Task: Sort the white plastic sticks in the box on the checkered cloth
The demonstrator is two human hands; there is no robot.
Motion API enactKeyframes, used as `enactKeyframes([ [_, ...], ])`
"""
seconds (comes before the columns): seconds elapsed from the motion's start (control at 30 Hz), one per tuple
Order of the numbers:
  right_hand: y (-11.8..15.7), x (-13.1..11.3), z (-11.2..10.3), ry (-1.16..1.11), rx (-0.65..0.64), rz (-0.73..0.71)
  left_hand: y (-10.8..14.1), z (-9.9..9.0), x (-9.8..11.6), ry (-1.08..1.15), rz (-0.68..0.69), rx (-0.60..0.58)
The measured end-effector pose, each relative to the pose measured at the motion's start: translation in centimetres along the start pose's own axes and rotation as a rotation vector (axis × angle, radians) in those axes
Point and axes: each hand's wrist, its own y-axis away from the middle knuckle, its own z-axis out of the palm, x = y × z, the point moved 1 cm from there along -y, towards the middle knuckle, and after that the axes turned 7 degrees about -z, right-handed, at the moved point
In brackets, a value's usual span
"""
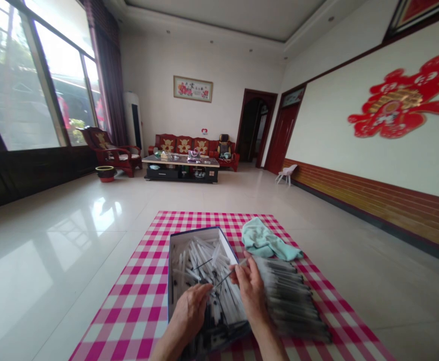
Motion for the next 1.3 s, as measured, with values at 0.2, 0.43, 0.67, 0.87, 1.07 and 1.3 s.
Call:
enactKeyframes([
  [0.2, 0.0, -0.2, 0.2, 0.041, -0.01, -0.027, 0.3, -0.5, 0.7, 0.032, 0.033, -0.042],
  [0.43, -0.1, 0.7, -0.5, -0.084, 0.025, 0.04, -0.2, -2.0, 2.3, 0.136, -0.028, -0.07],
  [0.67, -0.1, -0.1, 0.0, -0.111, -0.012, 0.04, -0.8, -2.9, 3.3, 0.201, -0.073, -0.135],
  [0.87, 0.3, -2.2, 1.5, 0.02, -0.221, -0.007, -0.8, -3.2, 3.5, 0.233, -0.082, -0.097],
  [1.07, 1.2, -2.7, 2.6, 0.359, -0.444, -0.221, -0.9, -3.3, 3.0, 0.313, -0.13, -0.017],
  [1.3, 1.7, 1.0, 1.7, 0.641, -0.521, -0.16, -1.0, -3.1, 2.2, 0.361, -0.237, 0.077],
])
